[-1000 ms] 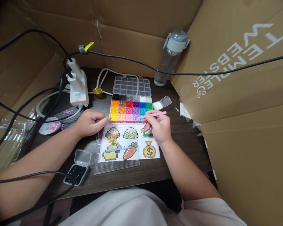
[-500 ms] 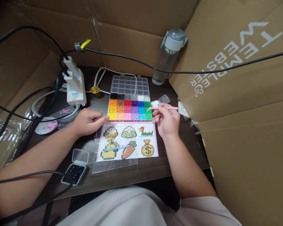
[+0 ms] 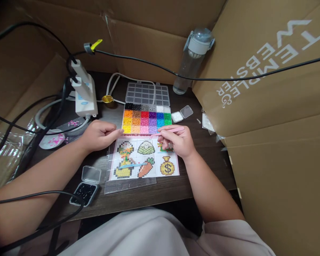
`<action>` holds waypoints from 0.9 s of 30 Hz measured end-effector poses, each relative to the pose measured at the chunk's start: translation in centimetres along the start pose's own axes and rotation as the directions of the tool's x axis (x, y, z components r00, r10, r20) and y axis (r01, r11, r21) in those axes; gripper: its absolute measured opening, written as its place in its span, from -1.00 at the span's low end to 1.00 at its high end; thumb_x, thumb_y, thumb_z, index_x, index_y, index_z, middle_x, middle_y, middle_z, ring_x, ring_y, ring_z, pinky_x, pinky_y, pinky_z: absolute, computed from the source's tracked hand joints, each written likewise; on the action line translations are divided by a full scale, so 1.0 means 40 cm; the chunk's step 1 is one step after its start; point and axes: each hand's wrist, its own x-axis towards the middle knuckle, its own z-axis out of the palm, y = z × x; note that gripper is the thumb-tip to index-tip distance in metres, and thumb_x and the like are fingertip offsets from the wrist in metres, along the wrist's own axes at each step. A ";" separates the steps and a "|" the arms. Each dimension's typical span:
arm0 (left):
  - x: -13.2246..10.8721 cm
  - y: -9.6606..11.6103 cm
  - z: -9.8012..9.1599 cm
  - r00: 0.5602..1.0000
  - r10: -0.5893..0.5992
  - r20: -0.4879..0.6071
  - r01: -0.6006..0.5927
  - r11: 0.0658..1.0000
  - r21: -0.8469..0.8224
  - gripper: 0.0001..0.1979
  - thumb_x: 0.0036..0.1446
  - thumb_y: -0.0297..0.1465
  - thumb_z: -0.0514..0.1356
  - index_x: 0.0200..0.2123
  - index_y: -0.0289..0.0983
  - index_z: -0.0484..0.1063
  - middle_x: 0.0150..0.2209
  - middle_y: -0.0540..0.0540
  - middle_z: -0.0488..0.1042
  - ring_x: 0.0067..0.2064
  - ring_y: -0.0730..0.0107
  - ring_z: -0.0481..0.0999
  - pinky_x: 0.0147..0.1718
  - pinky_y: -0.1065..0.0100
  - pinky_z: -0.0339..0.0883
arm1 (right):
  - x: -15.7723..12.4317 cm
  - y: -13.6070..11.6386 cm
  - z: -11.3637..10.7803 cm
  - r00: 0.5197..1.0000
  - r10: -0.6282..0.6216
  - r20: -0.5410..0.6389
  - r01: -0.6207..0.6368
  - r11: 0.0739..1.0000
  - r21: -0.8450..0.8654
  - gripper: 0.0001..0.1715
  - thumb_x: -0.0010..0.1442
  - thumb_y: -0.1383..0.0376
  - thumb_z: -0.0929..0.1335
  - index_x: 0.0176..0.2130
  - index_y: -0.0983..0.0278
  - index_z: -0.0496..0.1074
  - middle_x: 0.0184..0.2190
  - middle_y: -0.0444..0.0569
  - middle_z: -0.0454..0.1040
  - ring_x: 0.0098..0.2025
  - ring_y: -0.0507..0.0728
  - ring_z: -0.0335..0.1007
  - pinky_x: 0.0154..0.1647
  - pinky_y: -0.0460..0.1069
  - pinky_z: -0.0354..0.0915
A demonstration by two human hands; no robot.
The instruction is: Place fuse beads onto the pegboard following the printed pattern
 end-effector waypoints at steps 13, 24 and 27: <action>0.000 0.001 -0.004 0.999 -0.035 -0.002 0.035 0.999 -0.019 -0.52 0.09 -0.29 0.11 -0.75 -0.27 -0.05 -0.68 0.09 -0.13 -0.60 0.60 -0.09 -0.58 0.36 -0.13 | 0.022 -0.014 0.004 0.990 0.031 -0.139 -0.006 0.984 0.176 -0.88 0.05 0.27 0.42 -0.40 0.29 0.53 -0.61 -0.11 0.50 -0.70 -0.06 0.23 -0.70 -0.10 0.24; 0.002 0.006 -0.004 0.998 -0.056 -0.008 0.056 0.998 -0.024 -0.53 0.07 -0.29 0.10 -0.75 -0.27 -0.05 -0.68 0.10 -0.14 -0.61 0.60 -0.08 -0.61 0.39 -0.14 | 0.024 0.006 -0.002 0.996 0.086 -0.032 -0.082 0.991 0.110 -0.84 0.04 0.26 0.45 -0.34 0.28 0.49 -0.59 -0.11 0.53 -0.69 -0.04 0.28 -0.68 -0.09 0.30; 0.003 0.005 -0.004 0.998 -0.062 -0.002 0.062 0.998 -0.024 -0.53 0.07 -0.28 0.10 -0.75 -0.26 -0.05 -0.69 0.10 -0.13 -0.62 0.60 -0.08 -0.61 0.39 -0.14 | 0.012 0.019 -0.002 0.989 0.088 0.122 -0.082 0.995 -0.050 -0.83 0.08 0.22 0.46 -0.31 0.27 0.54 -0.56 -0.11 0.55 -0.64 -0.02 0.34 -0.61 -0.07 0.35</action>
